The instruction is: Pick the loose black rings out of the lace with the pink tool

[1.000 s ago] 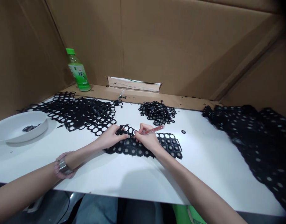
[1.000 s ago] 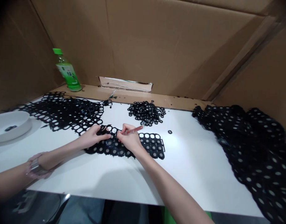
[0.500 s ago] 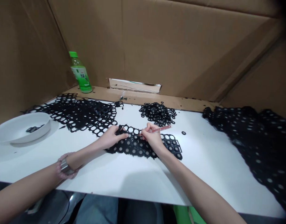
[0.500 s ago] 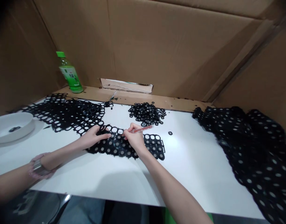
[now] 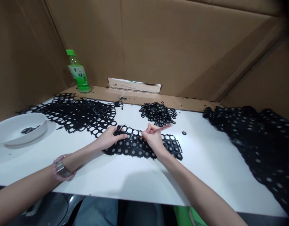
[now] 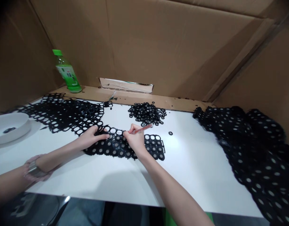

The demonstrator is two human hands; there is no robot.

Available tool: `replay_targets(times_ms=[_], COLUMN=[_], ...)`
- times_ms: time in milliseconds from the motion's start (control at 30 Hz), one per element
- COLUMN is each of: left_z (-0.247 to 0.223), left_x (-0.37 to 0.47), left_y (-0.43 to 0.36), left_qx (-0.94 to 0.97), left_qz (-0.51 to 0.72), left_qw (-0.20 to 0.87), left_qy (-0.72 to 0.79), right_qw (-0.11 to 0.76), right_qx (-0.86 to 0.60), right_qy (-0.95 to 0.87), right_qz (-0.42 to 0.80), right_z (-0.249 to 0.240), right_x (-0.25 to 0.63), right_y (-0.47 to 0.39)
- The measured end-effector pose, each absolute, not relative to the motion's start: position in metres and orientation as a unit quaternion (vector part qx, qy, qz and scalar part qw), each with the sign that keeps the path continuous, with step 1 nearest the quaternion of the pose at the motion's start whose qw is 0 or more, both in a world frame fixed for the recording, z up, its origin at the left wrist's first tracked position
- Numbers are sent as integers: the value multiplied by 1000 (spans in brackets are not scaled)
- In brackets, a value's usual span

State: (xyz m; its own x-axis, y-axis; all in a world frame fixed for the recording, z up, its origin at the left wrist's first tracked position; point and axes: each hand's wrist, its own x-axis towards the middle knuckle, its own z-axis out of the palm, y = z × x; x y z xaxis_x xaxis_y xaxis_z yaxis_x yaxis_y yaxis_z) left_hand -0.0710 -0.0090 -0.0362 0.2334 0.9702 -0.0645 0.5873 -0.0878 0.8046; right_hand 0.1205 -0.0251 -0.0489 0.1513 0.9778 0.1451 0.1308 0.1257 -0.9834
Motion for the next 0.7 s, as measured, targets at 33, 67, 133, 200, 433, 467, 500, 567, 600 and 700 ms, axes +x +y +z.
replay_targets(times_ms=[33,67,133,200,433,467,500,567,600,700], left_z=[-37,-37,-35,-31,-23,-24,-26,-30,-32,-37], left_x=[-71,-71,-70,-69,-66,-67,-69,-74,-76,-81], left_y=[-9,-9,-11,-13,-17,-16,-15,-13,-12,-10], left_qx=[689,688,689,699,707,704,701,694,686,649], left_qz=[257,259,263,271,284,283,282,275,273,287], left_qw=[375,377,381,381,391,390,388,387,388,398], left_qy=[564,564,557,541,516,521,527,541,551,581], right_qw=[537,533,521,508,482,493,514,557,569,556], right_qx=[-529,-526,-519,-516,-502,-504,-508,-518,-520,-515], right_qy=[-524,-529,-546,-573,-632,-612,-581,-512,-491,-497], right_qz=[397,401,401,385,342,357,374,399,407,423], right_z=[-48,-48,-46,-45,-48,-49,-49,-48,-48,-47], right_x=[120,120,119,117,113,116,119,127,131,141], right_y=[-26,-26,-27,-29,-27,-26,-25,-24,-24,-26])
